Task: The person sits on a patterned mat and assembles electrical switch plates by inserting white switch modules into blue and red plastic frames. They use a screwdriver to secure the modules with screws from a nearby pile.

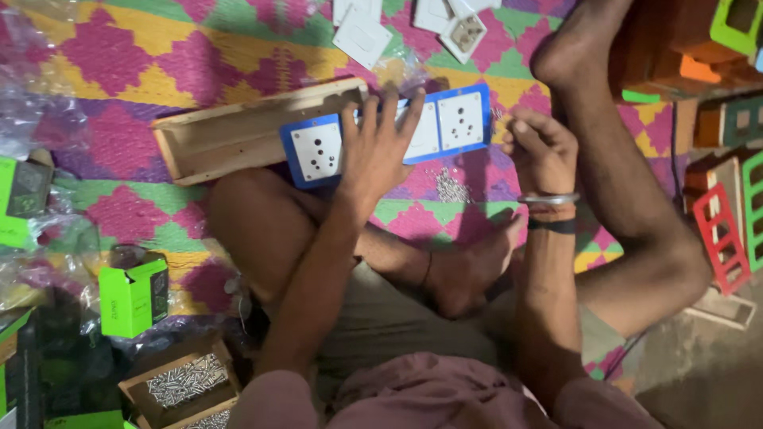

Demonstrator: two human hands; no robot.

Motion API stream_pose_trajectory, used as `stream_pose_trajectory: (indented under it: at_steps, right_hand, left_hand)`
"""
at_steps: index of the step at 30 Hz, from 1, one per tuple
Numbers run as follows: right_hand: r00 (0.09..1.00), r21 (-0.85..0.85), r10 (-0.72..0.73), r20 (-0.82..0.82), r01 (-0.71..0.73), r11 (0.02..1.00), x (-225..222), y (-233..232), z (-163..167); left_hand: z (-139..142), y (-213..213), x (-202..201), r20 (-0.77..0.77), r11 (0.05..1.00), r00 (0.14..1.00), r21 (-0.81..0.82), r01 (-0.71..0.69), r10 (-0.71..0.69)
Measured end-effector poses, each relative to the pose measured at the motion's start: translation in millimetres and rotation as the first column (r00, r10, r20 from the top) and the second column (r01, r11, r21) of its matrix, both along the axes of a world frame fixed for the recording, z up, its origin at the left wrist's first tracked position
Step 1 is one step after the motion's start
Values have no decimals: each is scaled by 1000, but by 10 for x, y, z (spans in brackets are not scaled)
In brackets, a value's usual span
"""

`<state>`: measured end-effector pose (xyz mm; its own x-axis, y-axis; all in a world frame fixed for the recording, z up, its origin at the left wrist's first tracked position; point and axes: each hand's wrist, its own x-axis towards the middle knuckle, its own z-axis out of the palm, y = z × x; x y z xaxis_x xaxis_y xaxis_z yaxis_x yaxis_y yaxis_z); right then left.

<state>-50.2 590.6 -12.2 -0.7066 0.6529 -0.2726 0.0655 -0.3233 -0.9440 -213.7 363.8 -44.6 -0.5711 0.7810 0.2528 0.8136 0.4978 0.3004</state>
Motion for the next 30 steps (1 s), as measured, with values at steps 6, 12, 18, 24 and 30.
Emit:
stream_pose_trajectory:
  at_steps: [6, 12, 18, 24, 30]
  right_hand:
    - [920, 394, 293, 262, -379, 838, -443, -160, 175]
    - [870, 462, 333, 362, -478, 747, -648, -135, 71]
    - [835, 520, 324, 445, -535, 666, -691, -92, 34]
    - [800, 522, 340, 494, -586, 619, -707, -112, 43]
    - [788, 647, 197, 584, -598, 473, -790, -168, 57]
  left_hand:
    - [42, -3, 31, -23, 1000, 999, -2, 25, -25]
    - [79, -10, 47, -43, 999, 998, 5, 50, -50]
    - [100, -5, 54, -46, 999, 998, -4, 46, -47]
    - [114, -2, 55, -48, 999, 998, -3, 52, -52]
    - [126, -11, 69, -105, 998, 993, -23, 53, -56]
